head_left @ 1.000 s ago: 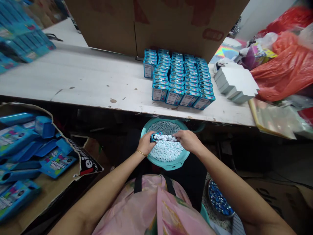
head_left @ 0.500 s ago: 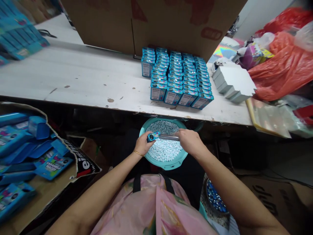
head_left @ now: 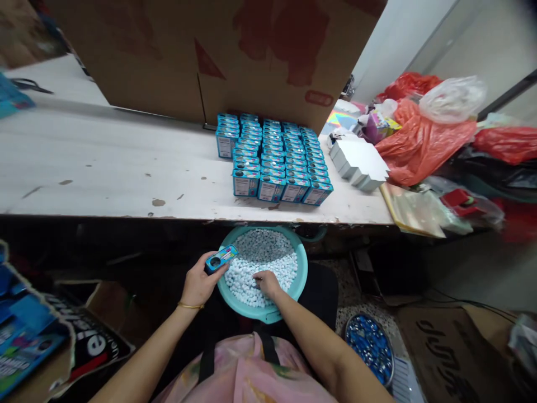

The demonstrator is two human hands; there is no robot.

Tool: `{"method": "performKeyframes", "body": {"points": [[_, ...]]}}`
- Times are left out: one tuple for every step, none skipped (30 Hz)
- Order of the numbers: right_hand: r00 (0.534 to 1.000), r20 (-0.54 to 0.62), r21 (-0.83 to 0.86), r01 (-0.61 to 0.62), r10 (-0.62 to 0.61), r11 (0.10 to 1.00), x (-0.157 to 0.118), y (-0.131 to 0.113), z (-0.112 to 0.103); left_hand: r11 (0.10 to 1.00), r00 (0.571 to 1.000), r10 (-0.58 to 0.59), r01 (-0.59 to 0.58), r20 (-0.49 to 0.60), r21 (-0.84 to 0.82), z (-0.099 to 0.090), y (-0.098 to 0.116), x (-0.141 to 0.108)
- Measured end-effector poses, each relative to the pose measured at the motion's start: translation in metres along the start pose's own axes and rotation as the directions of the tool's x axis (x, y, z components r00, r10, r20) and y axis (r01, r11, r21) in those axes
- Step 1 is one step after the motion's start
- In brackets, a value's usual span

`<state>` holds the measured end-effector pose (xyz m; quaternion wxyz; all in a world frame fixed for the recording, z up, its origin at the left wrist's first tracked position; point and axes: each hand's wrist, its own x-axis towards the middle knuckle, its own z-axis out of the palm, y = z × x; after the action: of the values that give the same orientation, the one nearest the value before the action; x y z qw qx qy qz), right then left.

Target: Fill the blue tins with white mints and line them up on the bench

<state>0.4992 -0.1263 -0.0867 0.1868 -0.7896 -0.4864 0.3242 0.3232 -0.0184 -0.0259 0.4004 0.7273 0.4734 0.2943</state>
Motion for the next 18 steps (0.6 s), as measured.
{"method": "performKeyframes", "body": {"points": [[1.0, 0.016, 0.041, -0.005, 0.004, 0.999, 0.0, 0.004, -0.004, 1.0, 1.0, 0.002, -0.002, -0.007, -0.008, -0.001, 0.002, -0.001], [0.999, 0.036, 0.085, -0.013, 0.01, 0.996, -0.001, 0.008, -0.009, 1.0, 1.0, 0.004, -0.004, -0.013, -0.017, -0.002, 0.004, -0.001], [0.998, 0.053, 0.136, -0.024, 0.017, 0.99, -0.003, 0.012, -0.017, 1.0, 1.0, 0.005, -0.006, -0.019, -0.026, -0.004, 0.007, -0.002], [0.998, 0.065, 0.187, -0.034, 0.022, 0.982, -0.006, 0.016, -0.025, 0.999, 1.0, 0.008, -0.009, -0.023, -0.035, -0.004, 0.009, -0.002], [0.997, 0.074, 0.229, -0.044, 0.027, 0.972, -0.009, 0.019, -0.036, 0.999, 1.0, 0.011, -0.012, -0.022, -0.042, -0.004, 0.01, -0.003], [0.996, 0.08, 0.254, -0.048, 0.029, 0.966, -0.013, 0.021, -0.047, 0.999, 1.0, 0.015, -0.016, -0.016, -0.048, -0.003, 0.011, -0.003], [0.996, 0.082, 0.259, -0.044, 0.024, 0.965, -0.016, 0.021, -0.059, 0.998, 1.0, 0.02, -0.021, -0.01, -0.054, -0.002, 0.01, -0.003], [0.997, 0.081, 0.255, -0.031, 0.01, 0.967, -0.02, 0.02, -0.072, 0.998, 1.0, 0.025, -0.025, -0.002, -0.055, 0.001, 0.01, -0.003], [0.997, 0.079, 0.248, -0.008, -0.012, 0.969, -0.024, 0.018, -0.085, 0.998, 1.0, 0.031, -0.03, 0.007, -0.046, 0.004, 0.009, -0.003], [0.996, 0.075, 0.233, 0.027, -0.045, 0.972, -0.028, 0.014, -0.097, 0.999, 0.999, 0.038, -0.037, 0.019, -0.027, 0.008, 0.008, -0.004], [0.994, 0.071, 0.207, 0.069, -0.085, 0.976, -0.032, 0.009, -0.109, 0.999, 0.998, 0.049, -0.049, 0.036, -0.002, 0.012, 0.007, -0.004], [0.99, 0.069, 0.167, 0.114, -0.127, 0.979, -0.035, 0.003, -0.12, 0.997, 0.996, 0.068, -0.07, 0.059, 0.024, 0.017, 0.007, -0.005], [0.984, 0.072, 0.113, 0.157, -0.165, 0.981, -0.038, -0.005, -0.129, 0.994, 0.992, 0.094, -0.098, 0.087, 0.047, 0.022, 0.008, -0.006], [0.977, 0.079, 0.045, 0.194, -0.197, 0.98, -0.041, -0.013, -0.137, 0.989, 0.986, 0.122, -0.13, 0.116, 0.065, 0.027, 0.009, -0.007], [0.972, 0.087, -0.036, 0.223, -0.219, 0.974, -0.044, -0.022, -0.144, 0.984, 0.979, 0.147, -0.159, 0.141, 0.075, 0.031, 0.01, -0.008], [0.969, 0.096, -0.131, 0.24, -0.228, 0.962, -0.046, -0.03, -0.149, 0.98, 0.973, 0.167, -0.181, 0.162, 0.08, 0.036, 0.012, -0.01], [0.968, 0.109, -0.231, 0.244, -0.224, 0.942, -0.048, -0.039, -0.152, 0.977, 0.968, 0.177, -0.194, 0.177, 0.084, 0.04, 0.013, -0.011], [0.97, 0.12, -0.33, 0.239, -0.211, 0.913, -0.05, -0.047, -0.154, 0.976, 0.966, 0.18, -0.199, 0.188, 0.087, 0.043, 0.014, -0.012]]}}
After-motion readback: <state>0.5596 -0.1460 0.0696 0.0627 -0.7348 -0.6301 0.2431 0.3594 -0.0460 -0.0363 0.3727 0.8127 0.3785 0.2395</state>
